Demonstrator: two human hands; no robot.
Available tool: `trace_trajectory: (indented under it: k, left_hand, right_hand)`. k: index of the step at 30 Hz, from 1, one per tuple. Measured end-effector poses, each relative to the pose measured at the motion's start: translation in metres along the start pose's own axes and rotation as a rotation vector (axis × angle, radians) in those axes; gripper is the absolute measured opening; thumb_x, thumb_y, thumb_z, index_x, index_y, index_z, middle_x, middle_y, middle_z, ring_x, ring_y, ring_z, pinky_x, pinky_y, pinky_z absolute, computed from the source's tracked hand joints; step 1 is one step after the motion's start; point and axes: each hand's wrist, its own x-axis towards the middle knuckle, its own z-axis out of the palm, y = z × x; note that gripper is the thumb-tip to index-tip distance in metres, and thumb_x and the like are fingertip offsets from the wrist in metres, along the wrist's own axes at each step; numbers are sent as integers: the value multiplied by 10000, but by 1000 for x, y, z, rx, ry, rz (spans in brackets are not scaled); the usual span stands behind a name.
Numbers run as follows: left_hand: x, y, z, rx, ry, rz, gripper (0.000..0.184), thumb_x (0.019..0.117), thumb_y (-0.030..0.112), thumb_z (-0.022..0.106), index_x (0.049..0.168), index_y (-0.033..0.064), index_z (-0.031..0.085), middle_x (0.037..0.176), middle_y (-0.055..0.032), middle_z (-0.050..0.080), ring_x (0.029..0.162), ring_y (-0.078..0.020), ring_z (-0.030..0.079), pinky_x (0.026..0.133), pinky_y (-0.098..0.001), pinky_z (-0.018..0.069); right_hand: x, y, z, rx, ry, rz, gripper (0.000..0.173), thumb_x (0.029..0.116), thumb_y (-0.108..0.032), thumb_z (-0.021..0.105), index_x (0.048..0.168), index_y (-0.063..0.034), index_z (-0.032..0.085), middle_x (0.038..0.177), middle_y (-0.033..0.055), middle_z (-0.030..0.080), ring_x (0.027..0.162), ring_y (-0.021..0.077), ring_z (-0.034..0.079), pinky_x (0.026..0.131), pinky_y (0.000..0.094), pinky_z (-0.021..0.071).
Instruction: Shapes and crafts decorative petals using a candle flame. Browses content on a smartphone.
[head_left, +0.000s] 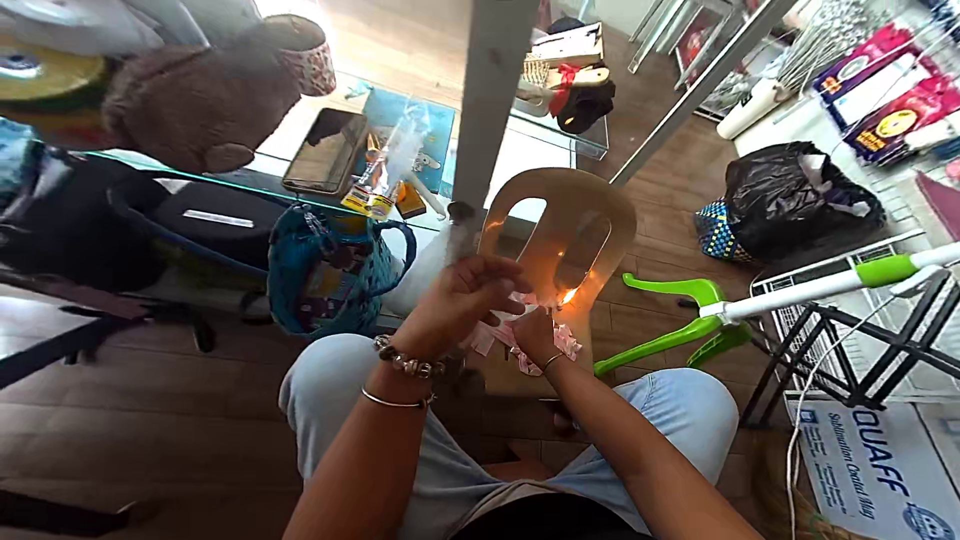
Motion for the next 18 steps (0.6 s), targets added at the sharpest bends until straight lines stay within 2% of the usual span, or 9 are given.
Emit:
trace_trajectory:
  k: [4,6,8,10,12,14,15,17,18]
  left_hand:
    - [8,10,3,-22,-22,-70,235,1030,21,507,1237,46,615,1077,-62,751,834,-108,726,632,-219,578]
    - [6,10,4,-3,-35,-95,239,1044,17,494,1249,41,615,1075,-83,750,817,-122,727,626,-216,568]
    - [5,9,6,13,-38,-109,241,1051,19,487,1254,45,614,1075,-89,750,809,-124,728,616,-211,560]
    - [8,6,8,23,-48,-125,234,1050,30,503,1253,57,615,1078,-84,751,824,-131,733,629,-221,570]
    - [15,-1,10,34,-68,-139,226,1045,39,524,1249,59,619,1081,-81,750,838,-137,735,641,-232,579]
    - [22,-8,15,103,-53,-144,214,1030,39,565,1234,52,629,1065,-70,750,826,-129,724,655,-243,573]
    - [26,-13,20,194,-27,-124,201,1018,47,596,1214,48,642,1046,-63,746,808,-126,717,673,-260,580]
    - [32,-28,29,480,6,-19,174,989,77,650,1157,40,676,1034,-62,723,809,-138,699,737,-323,597]
    - [35,-37,34,655,-11,43,181,984,99,656,1152,43,694,1073,-79,721,874,-174,702,789,-379,595]
  right_hand:
    - [4,-5,-5,60,-23,44,426,1011,-254,601,1338,17,629,1419,244,565,1378,415,464,1147,589,323]
    - [-1,-6,-15,112,-49,63,441,1004,-259,624,1345,20,621,1410,243,570,1377,403,468,1161,578,309]
    - [-3,-1,-22,126,-75,64,423,1006,-270,631,1325,8,635,1339,235,624,1317,390,537,1130,584,351]
    - [0,9,-23,164,-100,33,357,1009,-261,634,1245,3,679,1237,223,675,1224,378,603,1065,602,406]
    - [3,24,-25,241,-119,-15,314,1007,-247,637,1170,12,707,1180,217,688,1165,361,625,1036,582,437]
    - [-1,36,-33,372,-130,-47,310,1003,-237,653,1162,22,714,1160,205,697,1120,308,647,1031,506,465]
    - [-7,41,-40,464,-134,-47,299,997,-221,664,1145,35,707,1122,191,697,1051,262,651,982,456,488]
    - [-26,44,-59,707,-197,15,260,1001,-177,663,1157,30,667,1038,119,681,890,149,641,816,328,530]
    - [-39,46,-69,841,-238,55,237,997,-155,667,1160,18,650,990,85,675,825,118,641,741,290,537]
